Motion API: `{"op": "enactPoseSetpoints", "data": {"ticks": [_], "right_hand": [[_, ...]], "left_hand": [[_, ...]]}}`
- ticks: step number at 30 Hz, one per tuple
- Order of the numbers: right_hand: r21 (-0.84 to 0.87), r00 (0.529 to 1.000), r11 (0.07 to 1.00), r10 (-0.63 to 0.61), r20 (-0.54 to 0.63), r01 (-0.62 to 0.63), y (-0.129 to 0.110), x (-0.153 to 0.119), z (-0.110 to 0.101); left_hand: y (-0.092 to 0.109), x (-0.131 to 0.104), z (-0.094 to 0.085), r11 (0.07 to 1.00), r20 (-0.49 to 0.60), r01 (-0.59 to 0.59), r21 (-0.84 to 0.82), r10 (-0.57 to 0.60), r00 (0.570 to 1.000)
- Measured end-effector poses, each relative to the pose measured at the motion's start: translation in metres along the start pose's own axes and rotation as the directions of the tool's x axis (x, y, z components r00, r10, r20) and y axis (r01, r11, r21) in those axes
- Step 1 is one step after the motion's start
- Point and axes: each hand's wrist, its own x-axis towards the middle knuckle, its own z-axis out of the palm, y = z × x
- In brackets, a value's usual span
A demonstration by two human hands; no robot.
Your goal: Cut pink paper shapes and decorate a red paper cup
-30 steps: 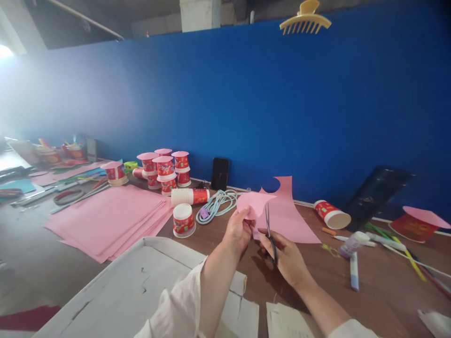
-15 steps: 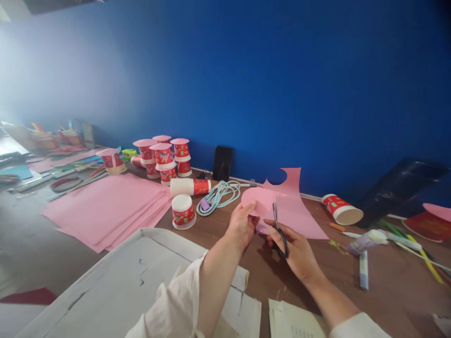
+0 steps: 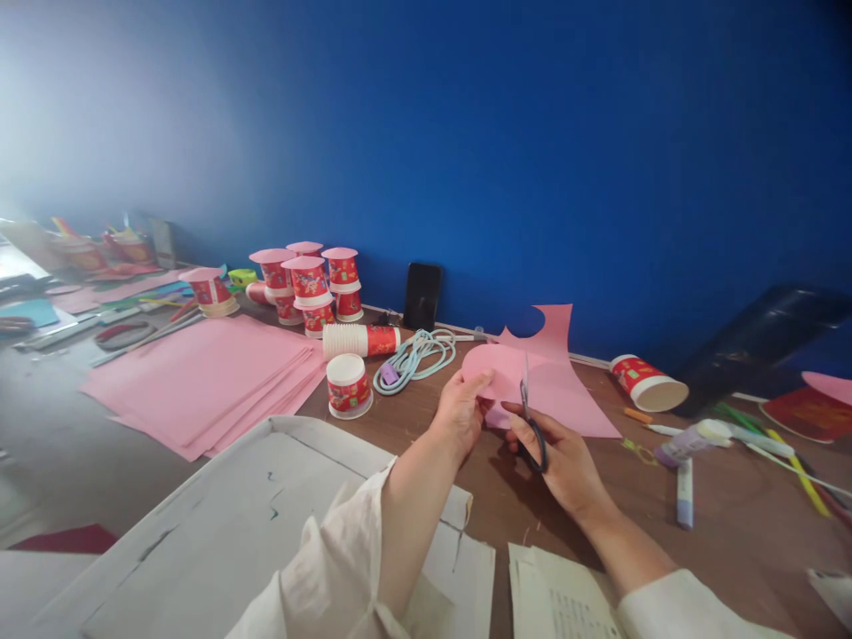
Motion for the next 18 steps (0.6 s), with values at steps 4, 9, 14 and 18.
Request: {"op": "enactPoseSetpoints", "data": {"ticks": [4,9,14,18], "right_hand": [[0.008,0.999,1.000,0.007,-0.031,-0.007,-0.0044,-0.0010,0.0007],[0.001,0.999,1.000,0.004,-0.038,-0.004,-0.0065,-0.0019,0.0002],[-0.065,0.999,0.998,-0.027,-0.047,0.024,-0.0066,-0.0021,-0.0006],[-0.059,0.999,0.998,-0.016,-0.051,0.013,-0.0087,-0.0022,0.0006]], "left_hand": [[-0.0013,-0.0013,-0.0009,1.000,0.027,-0.017,-0.010,0.017,0.999],[-0.0018,-0.0014,-0.0010,1.000,0.031,-0.015,-0.018,0.015,0.999],[-0.0021,-0.0018,-0.0008,1.000,0.039,-0.015,-0.004,0.016,0.999],[-0.0019,-0.0028,-0.0004,1.000,0.030,-0.018,0.012,0.018,0.999]]}}
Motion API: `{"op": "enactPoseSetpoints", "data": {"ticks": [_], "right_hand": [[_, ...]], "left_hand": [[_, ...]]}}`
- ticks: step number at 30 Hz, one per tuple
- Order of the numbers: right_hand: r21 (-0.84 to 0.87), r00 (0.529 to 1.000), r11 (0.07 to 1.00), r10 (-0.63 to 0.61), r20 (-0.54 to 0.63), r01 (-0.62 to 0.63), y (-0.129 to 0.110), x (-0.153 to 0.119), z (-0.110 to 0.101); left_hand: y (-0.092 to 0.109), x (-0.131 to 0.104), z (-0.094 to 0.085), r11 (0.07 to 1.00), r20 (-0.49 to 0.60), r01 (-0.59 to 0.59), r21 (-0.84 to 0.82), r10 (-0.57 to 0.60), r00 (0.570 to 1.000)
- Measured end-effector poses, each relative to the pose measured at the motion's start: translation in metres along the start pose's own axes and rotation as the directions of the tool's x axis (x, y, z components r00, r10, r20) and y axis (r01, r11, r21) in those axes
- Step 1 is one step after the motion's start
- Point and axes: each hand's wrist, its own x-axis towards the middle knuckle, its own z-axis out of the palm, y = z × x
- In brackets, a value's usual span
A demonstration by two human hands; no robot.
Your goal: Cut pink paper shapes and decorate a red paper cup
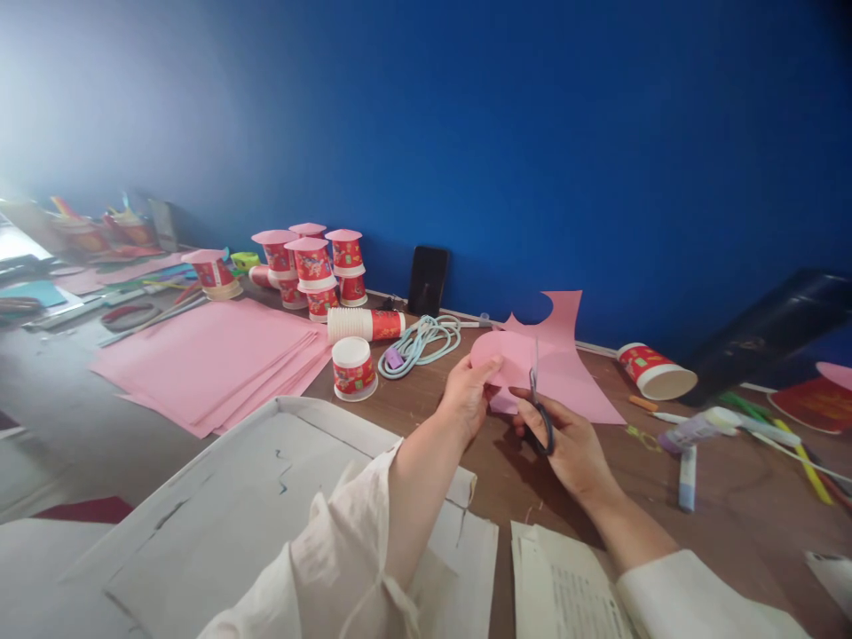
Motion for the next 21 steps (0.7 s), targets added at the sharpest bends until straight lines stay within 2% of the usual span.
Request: {"op": "enactPoseSetpoints", "data": {"ticks": [8,21], "right_hand": [[-0.011,1.000,1.000,0.002,-0.028,-0.003,-0.0065,-0.0025,0.0013],[-0.001,0.999,1.000,0.006,-0.033,-0.006,-0.0025,-0.0017,0.0004]], "left_hand": [[0.0010,-0.0006,0.0005,0.999,-0.002,0.022,0.032,-0.022,1.000],[-0.0010,0.0016,-0.0003,0.999,-0.022,0.038,0.014,-0.038,0.999]]}}
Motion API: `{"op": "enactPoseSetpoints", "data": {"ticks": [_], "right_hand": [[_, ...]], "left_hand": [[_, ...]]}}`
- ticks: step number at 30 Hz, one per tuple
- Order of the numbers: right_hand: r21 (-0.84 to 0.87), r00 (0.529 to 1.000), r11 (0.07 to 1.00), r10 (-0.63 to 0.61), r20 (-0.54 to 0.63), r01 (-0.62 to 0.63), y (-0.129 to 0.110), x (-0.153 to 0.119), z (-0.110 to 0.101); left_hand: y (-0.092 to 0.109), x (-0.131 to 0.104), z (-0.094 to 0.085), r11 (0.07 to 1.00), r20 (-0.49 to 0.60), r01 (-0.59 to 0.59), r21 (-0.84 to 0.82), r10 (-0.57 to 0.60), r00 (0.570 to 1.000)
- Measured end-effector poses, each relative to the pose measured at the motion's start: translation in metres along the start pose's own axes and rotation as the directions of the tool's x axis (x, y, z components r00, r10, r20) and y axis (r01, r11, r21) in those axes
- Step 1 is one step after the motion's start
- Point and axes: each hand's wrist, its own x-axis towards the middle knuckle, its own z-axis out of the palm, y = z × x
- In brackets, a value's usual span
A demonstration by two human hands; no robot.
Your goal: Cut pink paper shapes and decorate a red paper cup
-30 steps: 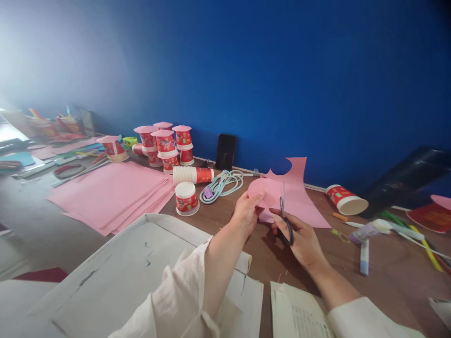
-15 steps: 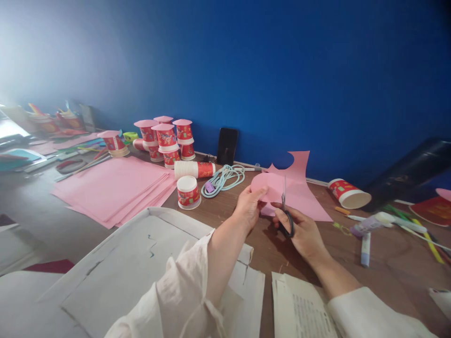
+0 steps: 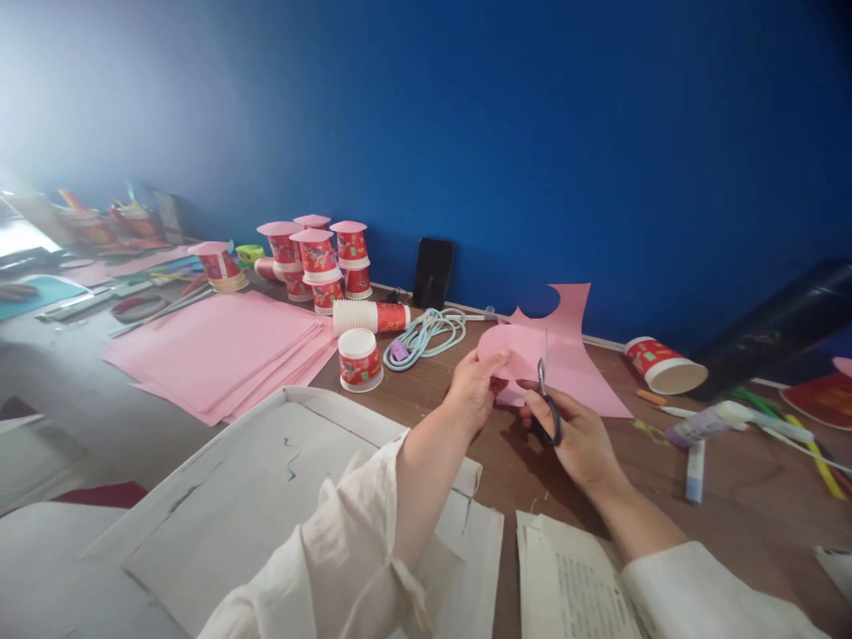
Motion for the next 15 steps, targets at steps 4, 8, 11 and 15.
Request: {"op": "enactPoseSetpoints", "data": {"ticks": [4,8,11,15], "right_hand": [[-0.014,1.000,1.000,0.001,0.002,-0.001,-0.0013,-0.0007,-0.0002],[-0.019,1.000,1.000,-0.005,-0.008,0.004,-0.0032,-0.0016,0.0001],[-0.007,1.000,1.000,0.004,-0.017,-0.005,-0.0038,-0.0020,0.0001],[-0.026,1.000,1.000,-0.006,-0.021,0.006,-0.0034,-0.0016,-0.0003]], "left_hand": [[0.0011,-0.0009,0.0008,1.000,-0.011,0.005,-0.002,-0.005,1.000],[0.0015,-0.0019,0.0012,1.000,-0.010,0.003,0.008,-0.003,1.000],[0.0010,-0.0019,0.0009,1.000,-0.001,0.002,0.022,-0.002,1.000],[0.0010,-0.0026,0.0009,1.000,0.009,0.001,0.026,-0.002,1.000]]}}
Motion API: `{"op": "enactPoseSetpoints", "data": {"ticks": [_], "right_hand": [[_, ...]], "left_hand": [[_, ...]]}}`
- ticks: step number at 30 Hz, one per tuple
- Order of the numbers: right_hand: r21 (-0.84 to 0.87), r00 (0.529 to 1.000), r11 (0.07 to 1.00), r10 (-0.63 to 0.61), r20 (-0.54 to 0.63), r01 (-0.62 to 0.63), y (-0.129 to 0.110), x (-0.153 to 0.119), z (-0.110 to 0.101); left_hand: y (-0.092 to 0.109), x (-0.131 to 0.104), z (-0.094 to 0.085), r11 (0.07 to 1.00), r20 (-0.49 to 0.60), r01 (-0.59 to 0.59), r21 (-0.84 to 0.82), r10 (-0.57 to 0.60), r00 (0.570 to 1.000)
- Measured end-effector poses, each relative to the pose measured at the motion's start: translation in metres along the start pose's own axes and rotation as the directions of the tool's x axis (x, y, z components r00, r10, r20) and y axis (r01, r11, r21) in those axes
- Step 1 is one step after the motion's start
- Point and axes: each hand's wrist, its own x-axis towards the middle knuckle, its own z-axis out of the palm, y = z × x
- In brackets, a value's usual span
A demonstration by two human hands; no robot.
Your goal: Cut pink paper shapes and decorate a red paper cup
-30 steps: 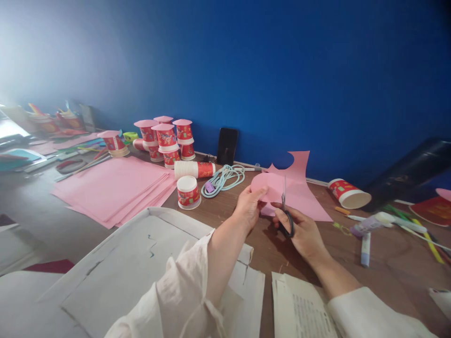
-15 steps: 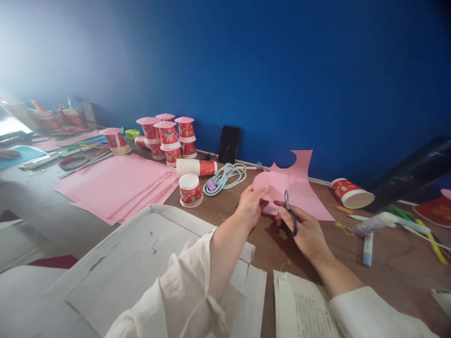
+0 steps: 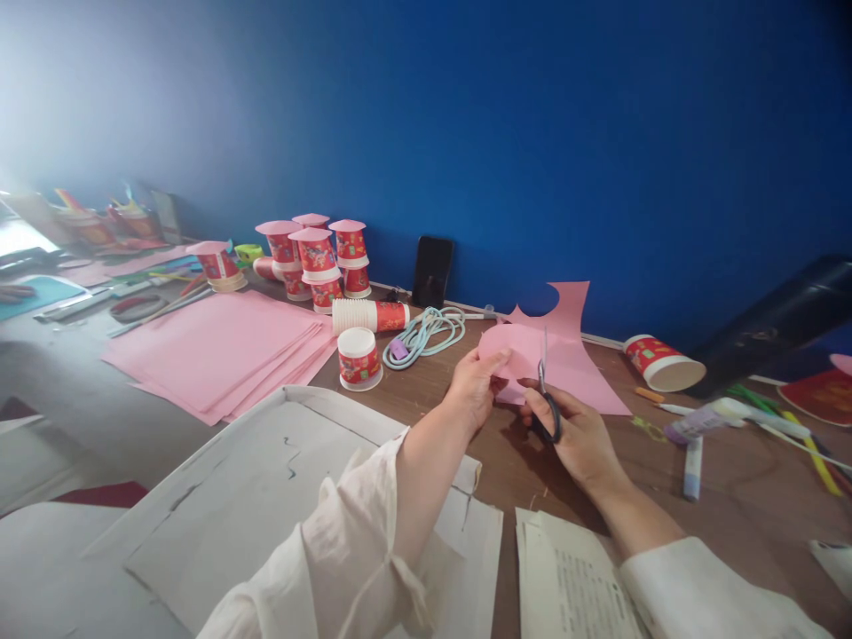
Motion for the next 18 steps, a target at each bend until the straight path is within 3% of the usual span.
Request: {"op": "enactPoseSetpoints", "data": {"ticks": [18], "right_hand": [[-0.002,1.000,1.000,-0.010,-0.001,0.010,0.0036,0.0004,-0.0002]], "left_hand": [[-0.0004,0.0005,-0.0002,1.000,-0.005,0.013,0.005,-0.013,1.000]]}}
